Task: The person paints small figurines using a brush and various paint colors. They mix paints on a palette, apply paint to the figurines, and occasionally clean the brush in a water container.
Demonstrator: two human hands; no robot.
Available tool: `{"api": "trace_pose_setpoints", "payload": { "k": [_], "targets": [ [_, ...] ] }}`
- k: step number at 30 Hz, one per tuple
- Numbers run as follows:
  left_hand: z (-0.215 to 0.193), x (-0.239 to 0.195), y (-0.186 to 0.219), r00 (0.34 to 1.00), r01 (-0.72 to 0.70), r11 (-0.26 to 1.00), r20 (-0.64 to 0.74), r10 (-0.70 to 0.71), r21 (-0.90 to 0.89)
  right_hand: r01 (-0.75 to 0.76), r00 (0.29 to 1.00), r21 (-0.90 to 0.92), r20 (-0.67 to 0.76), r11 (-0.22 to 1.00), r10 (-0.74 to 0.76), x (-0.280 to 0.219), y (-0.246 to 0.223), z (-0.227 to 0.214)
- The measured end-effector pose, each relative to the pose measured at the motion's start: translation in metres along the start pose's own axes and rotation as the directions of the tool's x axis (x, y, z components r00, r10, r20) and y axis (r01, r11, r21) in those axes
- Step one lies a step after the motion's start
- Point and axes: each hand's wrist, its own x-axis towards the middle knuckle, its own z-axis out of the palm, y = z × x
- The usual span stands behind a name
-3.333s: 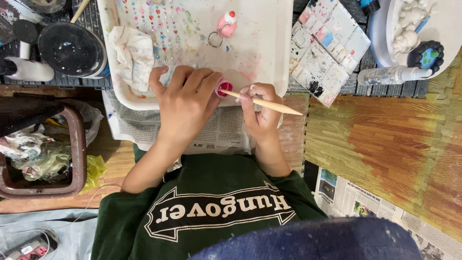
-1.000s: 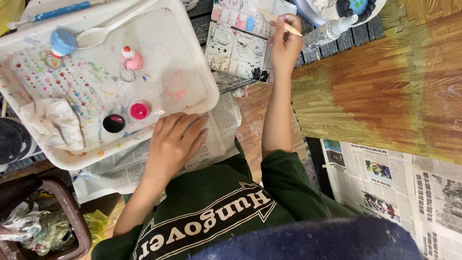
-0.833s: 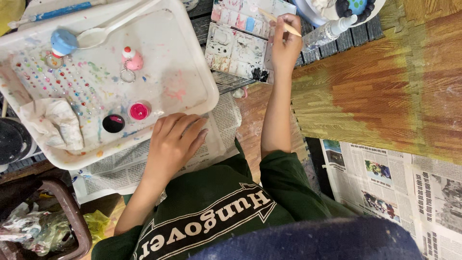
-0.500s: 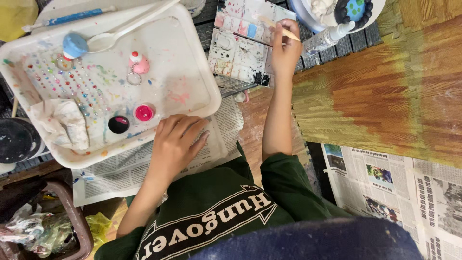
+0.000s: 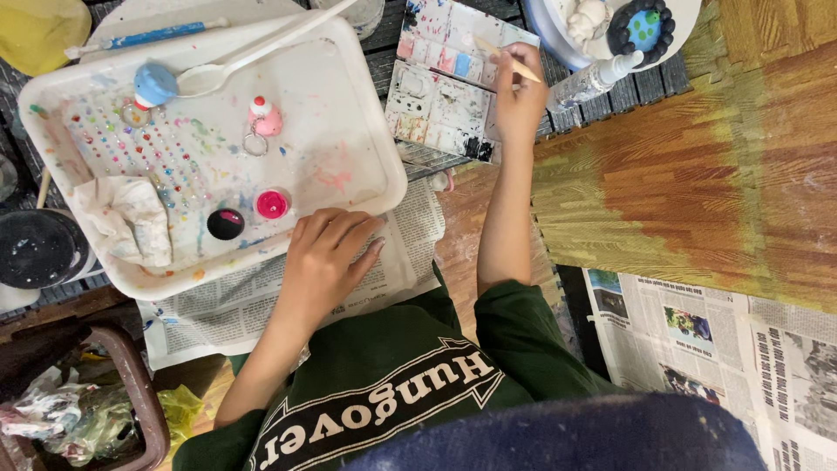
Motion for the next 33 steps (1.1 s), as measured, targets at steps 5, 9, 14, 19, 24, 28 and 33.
{"api": "trace_pose_setpoints", "payload": {
  "k": [5, 9, 14, 19, 24, 28, 33],
  "targets": [
    [0.000, 0.001, 0.000, 1.000, 0.005, 1.000, -0.012, -0.005, -0.008, -0.072, 0.997, 0.063, 0.002, 0.995, 0.072, 0.002, 0.000, -0.003],
    [-0.001, 0.002, 0.001, 1.000, 0.009, 1.000, -0.014, -0.009, -0.005, -0.137, 0.989, 0.061, 0.062, 0.989, 0.133, 0.005, -0.001, -0.005],
    [-0.001, 0.004, 0.001, 1.000, 0.003, 1.000, -0.014, -0.003, 0.005, -0.123, 0.989, 0.176, 0.106, 0.977, 0.105, 0.005, -0.001, -0.005],
    [-0.002, 0.005, 0.002, 1.000, 0.016, 1.000, -0.010, -0.016, 0.005, -0.117, 0.990, 0.134, 0.090, 0.984, 0.105, 0.004, -0.003, -0.005],
    [-0.002, 0.005, 0.002, 1.000, 0.022, 1.000, -0.002, -0.022, -0.003, -0.089, 0.993, 0.137, 0.085, 0.987, 0.078, 0.005, -0.005, -0.007],
    [-0.001, 0.006, 0.002, 1.000, 0.023, 1.000, -0.009, -0.023, -0.008, -0.072, 0.995, 0.114, 0.078, 0.991, 0.063, 0.008, -0.008, -0.008],
    [-0.001, 0.006, 0.001, 1.000, 0.017, 1.000, -0.007, -0.017, 0.002, -0.051, 0.996, 0.116, 0.079, 0.992, 0.042, 0.002, -0.010, -0.007]
  ]
}}
